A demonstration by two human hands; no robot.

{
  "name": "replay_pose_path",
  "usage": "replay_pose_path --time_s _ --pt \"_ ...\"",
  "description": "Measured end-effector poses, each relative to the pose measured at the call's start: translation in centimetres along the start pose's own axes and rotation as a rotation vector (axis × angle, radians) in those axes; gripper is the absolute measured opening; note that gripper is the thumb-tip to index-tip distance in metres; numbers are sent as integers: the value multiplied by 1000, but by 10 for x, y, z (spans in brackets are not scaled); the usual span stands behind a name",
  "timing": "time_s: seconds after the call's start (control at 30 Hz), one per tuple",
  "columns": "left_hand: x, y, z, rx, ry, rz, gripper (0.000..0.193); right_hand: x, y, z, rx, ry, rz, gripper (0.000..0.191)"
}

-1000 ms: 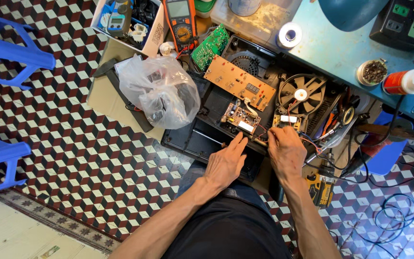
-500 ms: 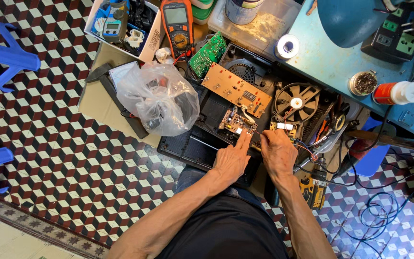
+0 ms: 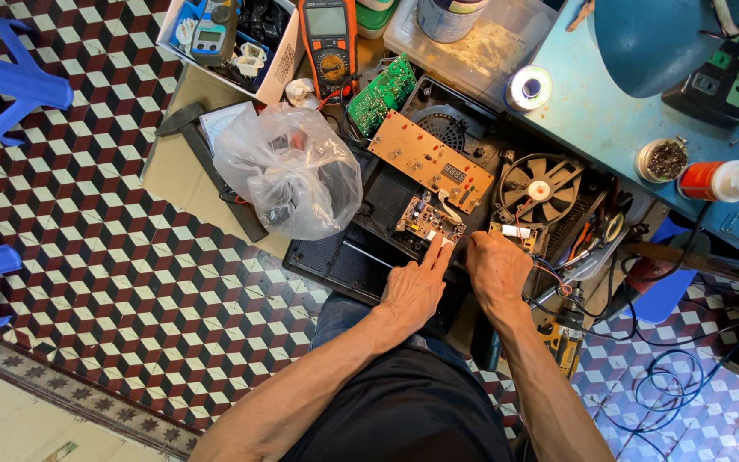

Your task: The person repairs an electronic device at a workbench. They use a screwdriver to work on circuit boards inside the opened device, handle and reposition small boards and wires, and reach to the power strip on the shelf during the work.

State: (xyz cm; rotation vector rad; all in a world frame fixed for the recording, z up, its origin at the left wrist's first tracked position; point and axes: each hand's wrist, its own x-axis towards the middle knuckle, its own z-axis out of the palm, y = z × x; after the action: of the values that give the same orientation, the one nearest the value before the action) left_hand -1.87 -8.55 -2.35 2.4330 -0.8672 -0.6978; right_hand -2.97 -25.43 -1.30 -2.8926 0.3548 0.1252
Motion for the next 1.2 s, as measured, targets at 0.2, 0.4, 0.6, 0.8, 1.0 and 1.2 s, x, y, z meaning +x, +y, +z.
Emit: replay_pose_path --time_s 0.2,0.4,0.6,0.8,1.0,1.2 --pt "1 -1 0 -10 -1 -13 79 1 -3 -3 81 41 -35 11" --pt "0 -2 0 13 -23 -12 79 4 -1 -6 148 -93 131 14" --pt "0 0 2 -11 -21 -40 80 7 -4 1 53 -51 34 16" --pt "1 3 3 -27 -2 -63 84 10 -5 3 34 -68 46 16" --pt "3 4 6 9 -36 -91 86 10 -7 10 7 -52 21 16" --pt "4 5 7 60 -19 -99 84 13 -6 13 40 -8 -41 12"
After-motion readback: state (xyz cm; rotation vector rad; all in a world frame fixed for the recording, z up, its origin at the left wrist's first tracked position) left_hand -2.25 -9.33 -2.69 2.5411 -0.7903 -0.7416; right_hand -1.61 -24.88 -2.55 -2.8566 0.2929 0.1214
